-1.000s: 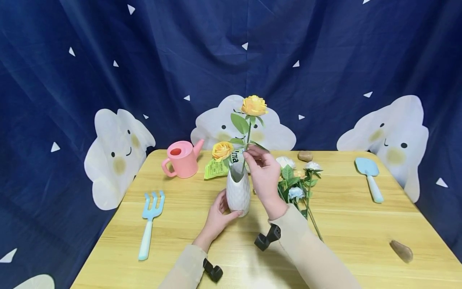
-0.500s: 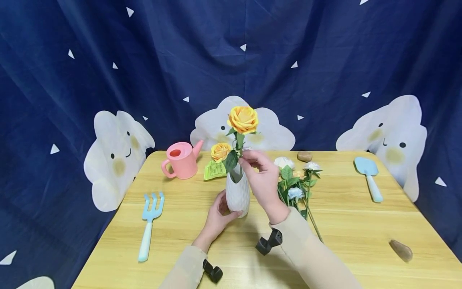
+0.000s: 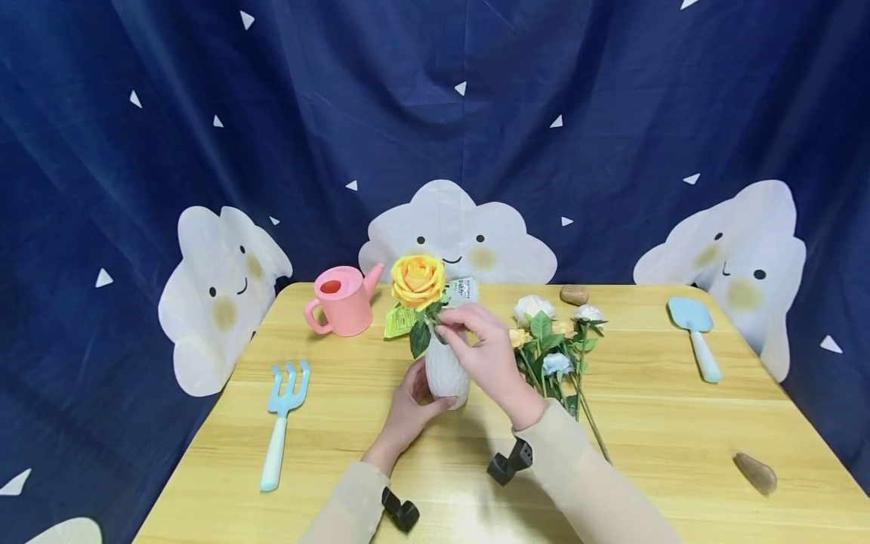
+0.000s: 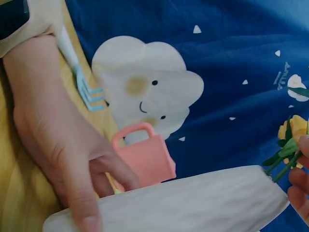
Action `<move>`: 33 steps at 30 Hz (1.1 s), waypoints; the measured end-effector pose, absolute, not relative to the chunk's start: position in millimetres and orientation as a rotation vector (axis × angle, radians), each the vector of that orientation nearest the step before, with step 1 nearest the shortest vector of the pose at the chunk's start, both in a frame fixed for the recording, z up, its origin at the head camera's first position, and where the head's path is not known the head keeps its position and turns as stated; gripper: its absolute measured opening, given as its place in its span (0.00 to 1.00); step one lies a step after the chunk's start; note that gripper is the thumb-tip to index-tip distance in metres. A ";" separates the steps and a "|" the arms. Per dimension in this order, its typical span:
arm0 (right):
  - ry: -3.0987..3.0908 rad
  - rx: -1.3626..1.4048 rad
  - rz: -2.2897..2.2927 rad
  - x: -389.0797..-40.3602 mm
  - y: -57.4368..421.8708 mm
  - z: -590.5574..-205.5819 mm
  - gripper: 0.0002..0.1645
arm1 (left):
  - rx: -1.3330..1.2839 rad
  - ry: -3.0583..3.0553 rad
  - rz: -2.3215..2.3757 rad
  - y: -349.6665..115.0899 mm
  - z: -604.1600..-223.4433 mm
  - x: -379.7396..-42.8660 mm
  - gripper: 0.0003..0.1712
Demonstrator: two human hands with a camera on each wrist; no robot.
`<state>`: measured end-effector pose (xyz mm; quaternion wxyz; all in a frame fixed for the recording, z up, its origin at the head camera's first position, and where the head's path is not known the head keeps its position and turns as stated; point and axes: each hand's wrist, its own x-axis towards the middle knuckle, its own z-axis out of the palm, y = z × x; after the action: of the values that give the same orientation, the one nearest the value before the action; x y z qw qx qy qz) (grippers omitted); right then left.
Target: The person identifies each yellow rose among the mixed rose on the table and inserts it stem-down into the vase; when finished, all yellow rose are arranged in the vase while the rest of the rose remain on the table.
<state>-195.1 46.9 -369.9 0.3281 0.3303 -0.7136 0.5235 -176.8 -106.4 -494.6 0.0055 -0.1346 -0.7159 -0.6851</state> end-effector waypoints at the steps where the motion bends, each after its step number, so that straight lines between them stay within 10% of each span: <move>1: -1.878 0.870 1.329 -195.0 46.0 -371.1 0.09 | -0.424 -2.238 -2.143 -106.3 -494.4 -176.6 0.44; 33: -1.936 0.824 1.051 -194.9 39.6 -373.6 0.06 | -0.405 -2.295 -2.114 -107.2 -492.4 -176.3 0.45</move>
<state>-194.9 39.6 -373.6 0.3849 0.3233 -0.7598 0.4124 -176.3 -107.2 -492.4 -0.0024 -0.1287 -0.7293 -0.6720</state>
